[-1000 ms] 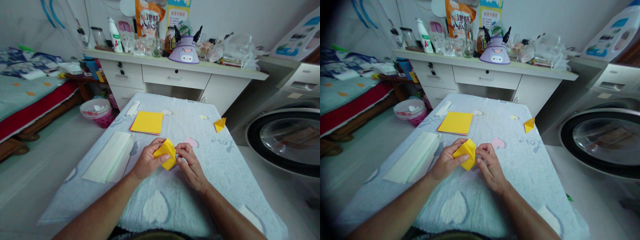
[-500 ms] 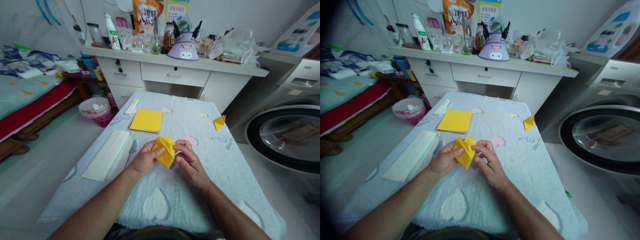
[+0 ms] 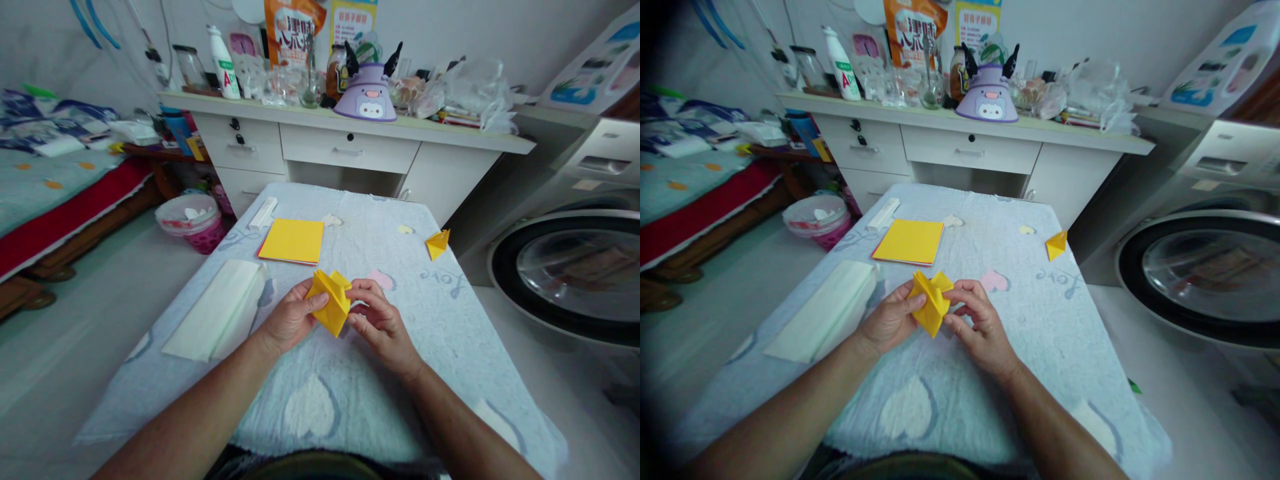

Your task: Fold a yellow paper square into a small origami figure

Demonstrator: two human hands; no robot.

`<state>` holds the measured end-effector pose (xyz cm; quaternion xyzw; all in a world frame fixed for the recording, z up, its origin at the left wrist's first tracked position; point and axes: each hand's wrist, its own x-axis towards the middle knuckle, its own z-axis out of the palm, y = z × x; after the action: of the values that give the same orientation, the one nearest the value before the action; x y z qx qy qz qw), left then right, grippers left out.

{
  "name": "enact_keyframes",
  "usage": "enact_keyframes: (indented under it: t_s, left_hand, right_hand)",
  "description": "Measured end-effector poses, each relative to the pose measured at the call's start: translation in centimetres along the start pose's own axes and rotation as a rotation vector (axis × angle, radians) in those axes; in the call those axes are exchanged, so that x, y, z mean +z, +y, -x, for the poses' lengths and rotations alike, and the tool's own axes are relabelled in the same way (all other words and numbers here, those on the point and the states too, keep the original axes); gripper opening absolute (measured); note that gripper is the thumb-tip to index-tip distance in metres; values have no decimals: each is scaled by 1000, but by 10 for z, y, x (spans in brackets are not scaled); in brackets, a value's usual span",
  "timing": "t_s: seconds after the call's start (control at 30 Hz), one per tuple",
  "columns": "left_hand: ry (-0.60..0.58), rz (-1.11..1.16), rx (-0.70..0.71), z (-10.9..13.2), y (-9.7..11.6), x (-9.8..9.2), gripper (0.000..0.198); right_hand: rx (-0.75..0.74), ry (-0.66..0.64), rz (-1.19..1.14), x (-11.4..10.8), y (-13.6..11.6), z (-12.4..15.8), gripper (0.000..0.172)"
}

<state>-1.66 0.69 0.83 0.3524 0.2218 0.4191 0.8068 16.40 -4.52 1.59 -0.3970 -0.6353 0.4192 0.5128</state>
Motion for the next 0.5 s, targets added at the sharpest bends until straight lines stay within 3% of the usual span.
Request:
enact_keyframes:
  t_s: [0.3, 0.5]
  left_hand:
    - [-9, -40, 16, 2, 4, 3, 29]
    - [-93, -12, -12, 2, 5, 2, 29]
  right_hand:
    - [-3, -26, -12, -1, -2, 1, 26]
    - [38, 18, -109, -3, -5, 1, 49]
